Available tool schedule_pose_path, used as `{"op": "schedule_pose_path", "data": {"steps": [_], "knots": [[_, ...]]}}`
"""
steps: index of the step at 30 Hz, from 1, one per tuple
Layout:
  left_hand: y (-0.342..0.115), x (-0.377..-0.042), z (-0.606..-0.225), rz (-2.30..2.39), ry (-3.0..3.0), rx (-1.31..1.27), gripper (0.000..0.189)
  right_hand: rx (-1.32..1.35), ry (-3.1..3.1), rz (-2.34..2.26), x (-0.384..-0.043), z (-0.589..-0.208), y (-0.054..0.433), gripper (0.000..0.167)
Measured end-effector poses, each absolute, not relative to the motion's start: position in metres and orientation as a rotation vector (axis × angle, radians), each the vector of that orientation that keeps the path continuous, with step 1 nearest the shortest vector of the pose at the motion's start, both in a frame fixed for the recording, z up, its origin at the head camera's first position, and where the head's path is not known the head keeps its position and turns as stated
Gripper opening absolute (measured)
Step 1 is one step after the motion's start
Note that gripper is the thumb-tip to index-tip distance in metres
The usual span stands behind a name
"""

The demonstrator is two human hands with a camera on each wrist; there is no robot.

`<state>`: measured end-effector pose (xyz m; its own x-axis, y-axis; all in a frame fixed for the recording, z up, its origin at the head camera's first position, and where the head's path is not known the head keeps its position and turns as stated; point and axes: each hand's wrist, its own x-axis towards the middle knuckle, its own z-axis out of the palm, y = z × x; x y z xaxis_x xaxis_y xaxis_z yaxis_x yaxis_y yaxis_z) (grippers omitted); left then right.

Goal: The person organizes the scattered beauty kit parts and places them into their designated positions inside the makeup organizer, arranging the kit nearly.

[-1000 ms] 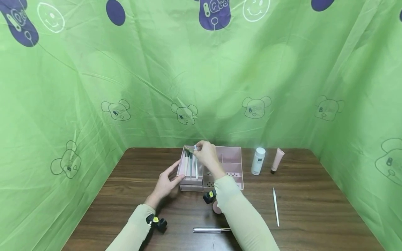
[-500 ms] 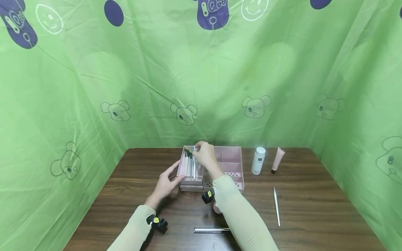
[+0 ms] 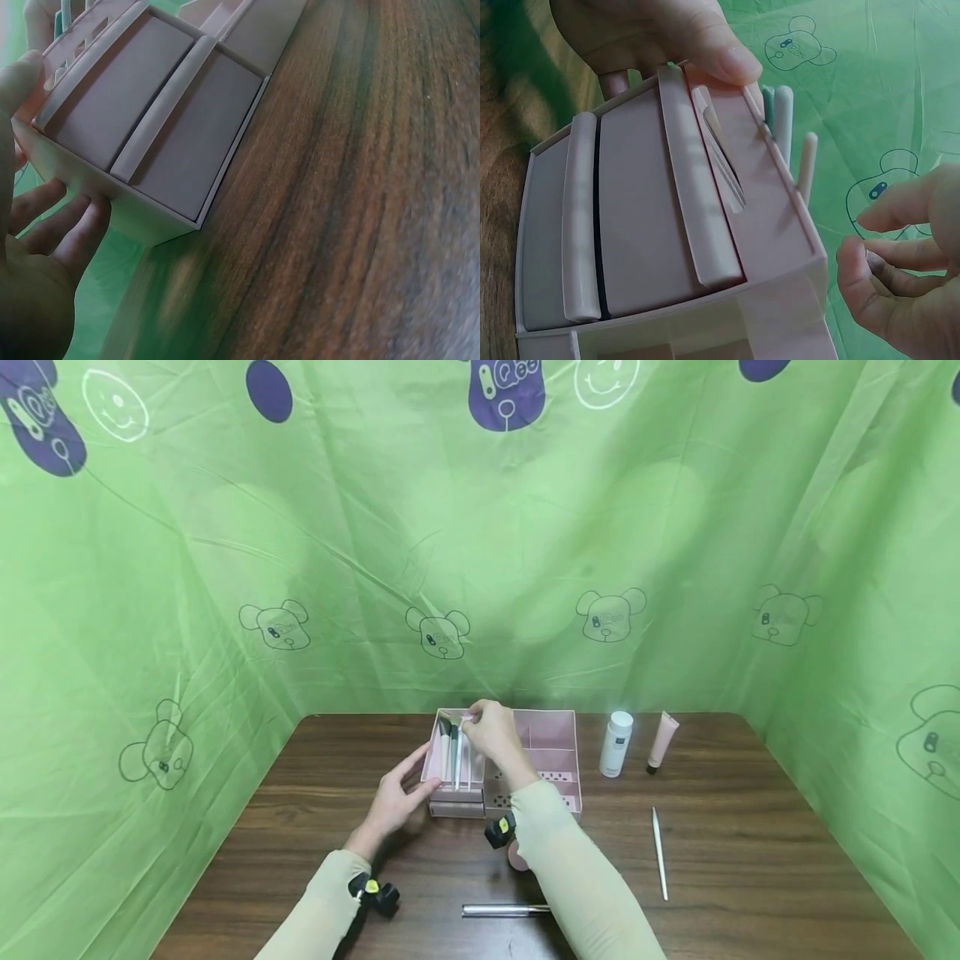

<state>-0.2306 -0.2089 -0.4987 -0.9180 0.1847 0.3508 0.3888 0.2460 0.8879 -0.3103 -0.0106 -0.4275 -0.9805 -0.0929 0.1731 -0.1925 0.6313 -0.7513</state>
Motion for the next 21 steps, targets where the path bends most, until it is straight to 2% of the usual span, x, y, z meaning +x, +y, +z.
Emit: {"op": "schedule_pose_path", "data": {"steps": [21], "knots": [[-0.208,-0.231,-0.5,-1.759,-2.318,-0.537,0.066,0.273,-2.688,1.252,-0.303,-0.428,0.004,0.028]]}}
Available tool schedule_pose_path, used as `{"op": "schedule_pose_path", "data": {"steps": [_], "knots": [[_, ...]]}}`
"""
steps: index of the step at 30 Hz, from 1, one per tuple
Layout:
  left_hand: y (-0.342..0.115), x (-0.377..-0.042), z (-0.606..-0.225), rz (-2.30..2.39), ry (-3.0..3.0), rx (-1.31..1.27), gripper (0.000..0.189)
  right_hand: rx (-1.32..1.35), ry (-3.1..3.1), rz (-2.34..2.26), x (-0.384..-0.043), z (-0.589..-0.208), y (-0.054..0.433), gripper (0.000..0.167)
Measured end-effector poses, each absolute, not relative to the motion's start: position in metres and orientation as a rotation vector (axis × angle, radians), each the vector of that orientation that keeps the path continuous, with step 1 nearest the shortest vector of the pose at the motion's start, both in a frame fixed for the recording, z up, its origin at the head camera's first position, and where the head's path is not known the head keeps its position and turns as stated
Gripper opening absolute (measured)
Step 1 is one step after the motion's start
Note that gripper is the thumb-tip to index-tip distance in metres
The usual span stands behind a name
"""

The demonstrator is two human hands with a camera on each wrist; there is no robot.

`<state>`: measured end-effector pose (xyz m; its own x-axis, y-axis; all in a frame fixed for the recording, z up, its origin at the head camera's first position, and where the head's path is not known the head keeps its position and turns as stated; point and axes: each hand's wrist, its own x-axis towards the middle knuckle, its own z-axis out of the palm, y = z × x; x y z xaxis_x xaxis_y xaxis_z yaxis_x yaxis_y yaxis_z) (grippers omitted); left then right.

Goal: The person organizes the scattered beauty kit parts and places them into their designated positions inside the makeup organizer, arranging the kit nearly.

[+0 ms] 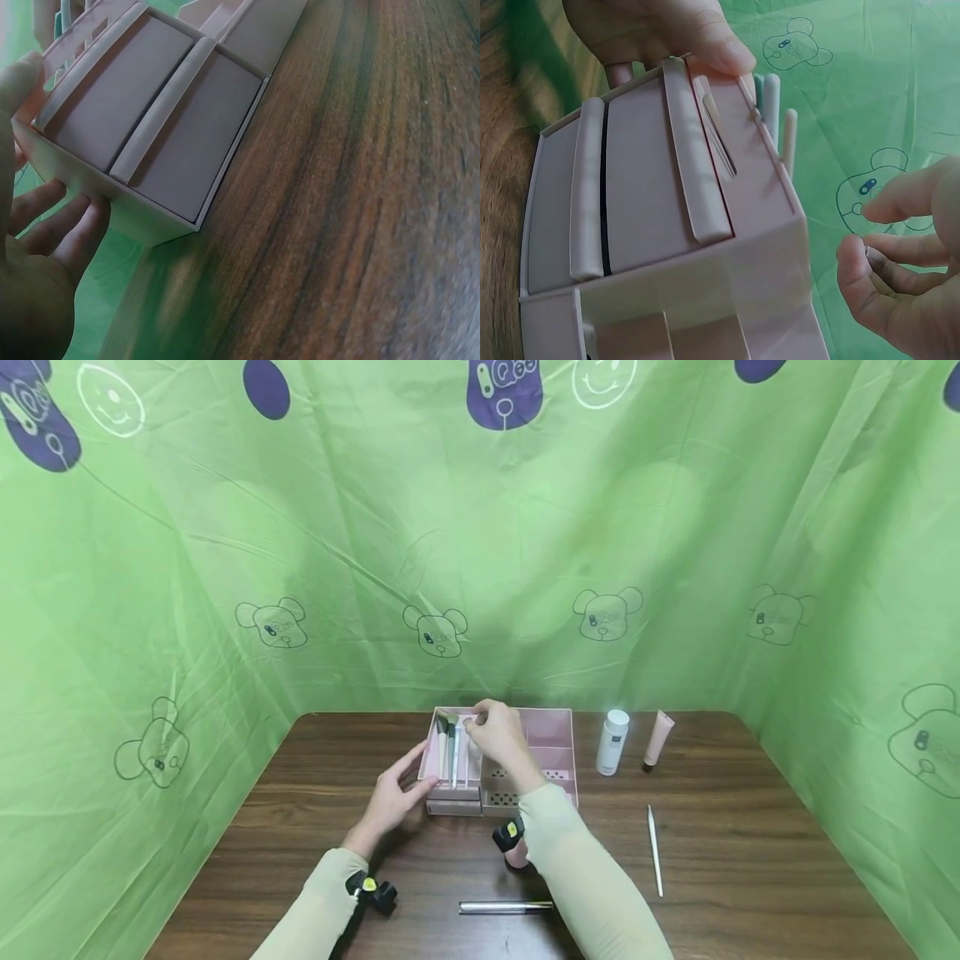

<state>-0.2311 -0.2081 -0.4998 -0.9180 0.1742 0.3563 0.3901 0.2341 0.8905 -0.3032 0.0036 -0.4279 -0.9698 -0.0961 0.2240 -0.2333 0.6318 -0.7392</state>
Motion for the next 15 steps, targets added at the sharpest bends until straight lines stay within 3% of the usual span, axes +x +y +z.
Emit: {"op": "schedule_pose_path", "data": {"steps": [15], "knots": [[-0.209,-0.228,-0.498,-1.769,-2.339,-0.531,0.067,0.257,-2.685,1.236,-0.289,-0.426,0.036,0.03]]}}
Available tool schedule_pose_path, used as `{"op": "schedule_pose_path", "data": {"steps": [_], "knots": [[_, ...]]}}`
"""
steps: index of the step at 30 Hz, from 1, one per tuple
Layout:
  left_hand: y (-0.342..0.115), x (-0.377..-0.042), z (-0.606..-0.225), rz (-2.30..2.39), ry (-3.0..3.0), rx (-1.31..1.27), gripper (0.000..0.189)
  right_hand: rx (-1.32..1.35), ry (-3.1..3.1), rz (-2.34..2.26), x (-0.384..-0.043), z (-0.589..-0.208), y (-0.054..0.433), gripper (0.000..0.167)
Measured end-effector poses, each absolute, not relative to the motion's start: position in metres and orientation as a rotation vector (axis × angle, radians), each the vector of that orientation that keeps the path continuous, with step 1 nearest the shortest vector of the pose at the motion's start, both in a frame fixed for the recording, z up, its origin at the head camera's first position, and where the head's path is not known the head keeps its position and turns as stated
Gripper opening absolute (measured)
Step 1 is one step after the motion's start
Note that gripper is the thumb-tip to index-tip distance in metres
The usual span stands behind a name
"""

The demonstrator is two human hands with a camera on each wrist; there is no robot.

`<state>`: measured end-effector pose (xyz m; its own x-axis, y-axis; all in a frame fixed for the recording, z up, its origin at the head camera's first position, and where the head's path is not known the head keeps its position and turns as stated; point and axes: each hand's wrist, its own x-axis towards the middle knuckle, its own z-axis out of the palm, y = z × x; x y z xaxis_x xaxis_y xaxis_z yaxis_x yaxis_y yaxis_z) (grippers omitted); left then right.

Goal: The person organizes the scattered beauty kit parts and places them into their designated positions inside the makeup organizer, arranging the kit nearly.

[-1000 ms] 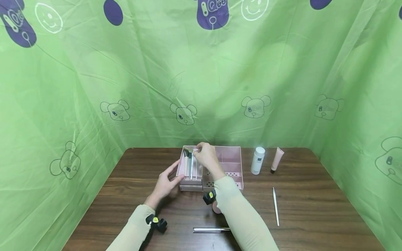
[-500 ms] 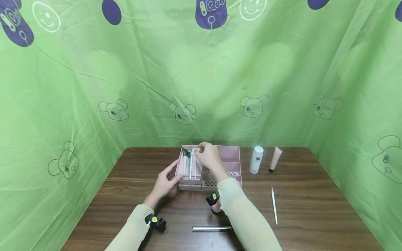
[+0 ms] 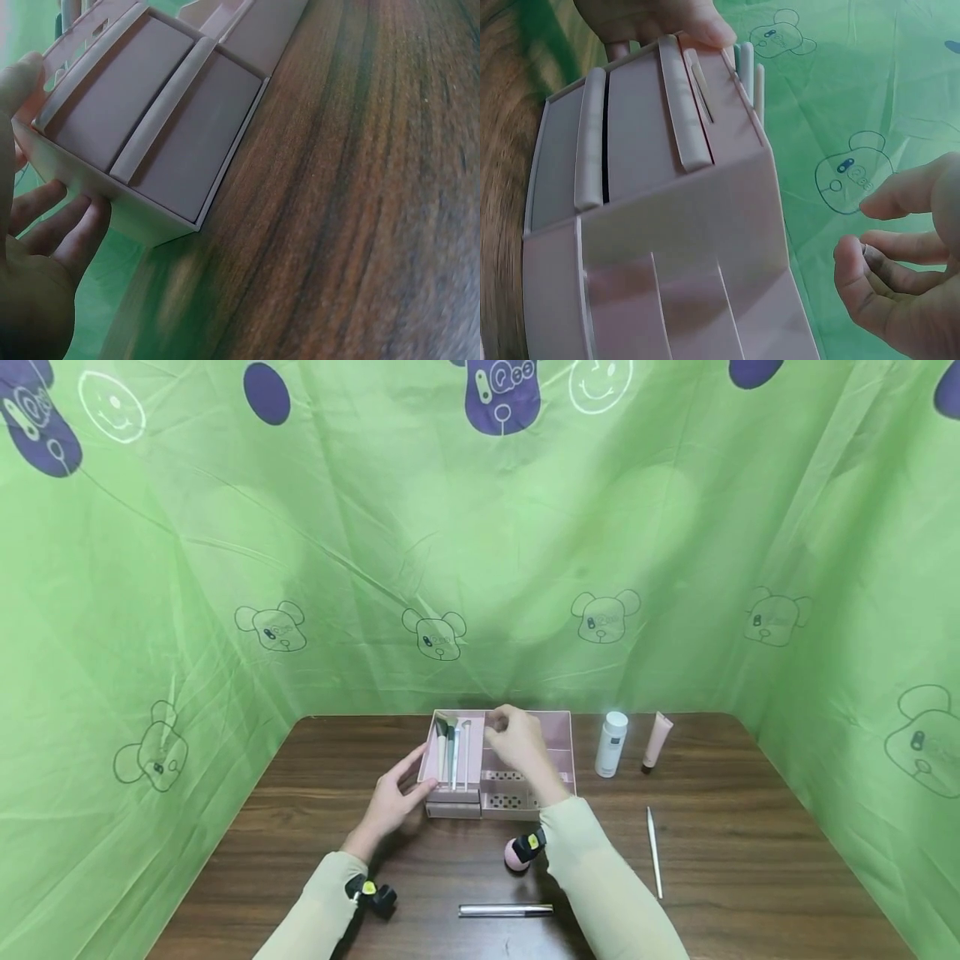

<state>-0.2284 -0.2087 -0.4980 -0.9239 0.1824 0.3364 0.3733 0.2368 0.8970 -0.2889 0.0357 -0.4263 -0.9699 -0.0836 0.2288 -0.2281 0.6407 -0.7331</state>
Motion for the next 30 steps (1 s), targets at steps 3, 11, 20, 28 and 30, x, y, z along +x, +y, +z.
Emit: {"op": "schedule_pose_path", "data": {"steps": [3,11,20,28,30], "knots": [[-0.209,-0.228,-0.499,-1.775,-2.333,-0.533,0.067,0.265,-2.686,1.214,-0.288,-0.428,0.043,0.029],[-0.209,-0.229,-0.501,-1.777,-2.321,-0.531,0.067,0.301,-2.646,1.172,-0.285,-0.435,0.063,0.029],[-0.208,-0.229,-0.499,-1.766,-2.31,-0.522,0.066,0.284,-2.655,1.151,-0.28,-0.443,0.085,0.025],[-0.207,-0.228,-0.498,-1.771,-2.313,-0.495,0.066,0.251,-2.669,1.11,-0.276,-0.451,0.1,0.026],[-0.206,-0.228,-0.498,-1.77,-2.314,-0.492,0.066,0.249,-2.665,1.106,-0.275,-0.452,0.104,0.026]]}}
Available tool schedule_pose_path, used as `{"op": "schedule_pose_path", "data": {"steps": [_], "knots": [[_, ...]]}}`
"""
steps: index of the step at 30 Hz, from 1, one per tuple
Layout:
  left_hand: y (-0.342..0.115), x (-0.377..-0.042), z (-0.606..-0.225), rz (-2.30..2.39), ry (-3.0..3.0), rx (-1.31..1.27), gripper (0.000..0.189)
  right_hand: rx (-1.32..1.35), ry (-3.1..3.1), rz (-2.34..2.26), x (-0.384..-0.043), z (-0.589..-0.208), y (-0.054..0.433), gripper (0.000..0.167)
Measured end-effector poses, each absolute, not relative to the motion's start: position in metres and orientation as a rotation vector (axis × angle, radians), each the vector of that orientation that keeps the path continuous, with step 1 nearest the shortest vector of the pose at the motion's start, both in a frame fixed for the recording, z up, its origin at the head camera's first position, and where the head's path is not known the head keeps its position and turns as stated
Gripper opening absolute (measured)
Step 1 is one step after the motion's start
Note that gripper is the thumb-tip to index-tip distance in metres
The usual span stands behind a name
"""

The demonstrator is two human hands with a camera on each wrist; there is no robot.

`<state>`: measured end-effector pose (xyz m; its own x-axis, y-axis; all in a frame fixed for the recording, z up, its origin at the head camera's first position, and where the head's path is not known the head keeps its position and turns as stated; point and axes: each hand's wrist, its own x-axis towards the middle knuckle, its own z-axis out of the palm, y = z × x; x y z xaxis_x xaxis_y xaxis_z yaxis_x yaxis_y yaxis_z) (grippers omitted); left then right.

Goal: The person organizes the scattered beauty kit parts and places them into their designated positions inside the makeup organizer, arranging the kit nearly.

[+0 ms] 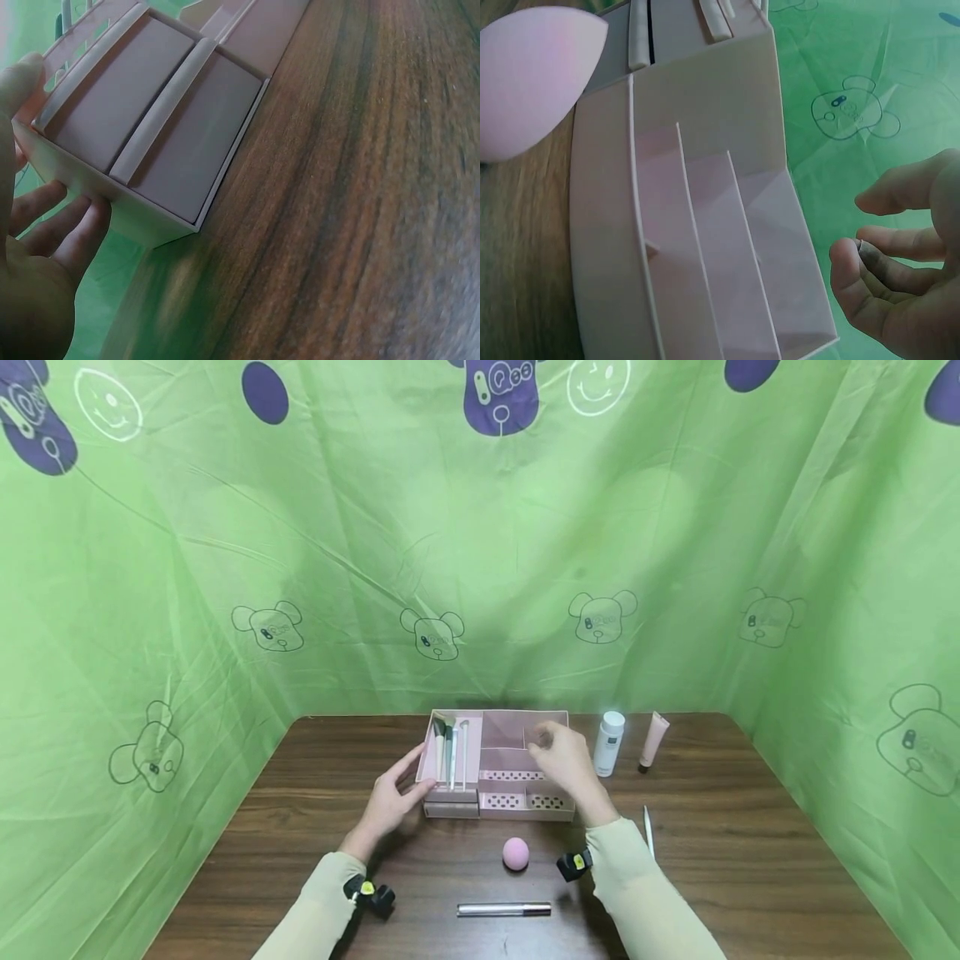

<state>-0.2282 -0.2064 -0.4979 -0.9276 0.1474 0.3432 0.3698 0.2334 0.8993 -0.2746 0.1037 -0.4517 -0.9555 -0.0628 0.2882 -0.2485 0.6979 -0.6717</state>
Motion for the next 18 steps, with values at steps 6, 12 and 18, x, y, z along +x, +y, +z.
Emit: {"op": "schedule_pose_path", "data": {"steps": [6,12,18], "knots": [[-0.207,-0.228,-0.498,-1.749,-2.321,-0.498,0.066,0.248,-2.678,1.112,-0.272,-0.454,0.114,0.026],[-0.207,-0.229,-0.497,-1.748,-2.315,-0.505,0.066,0.23,-2.693,1.133,-0.265,-0.454,0.126,0.027],[-0.206,-0.228,-0.497,-1.746,-2.315,-0.507,0.066,0.193,-2.691,1.107,-0.26,-0.461,0.138,0.027]]}}
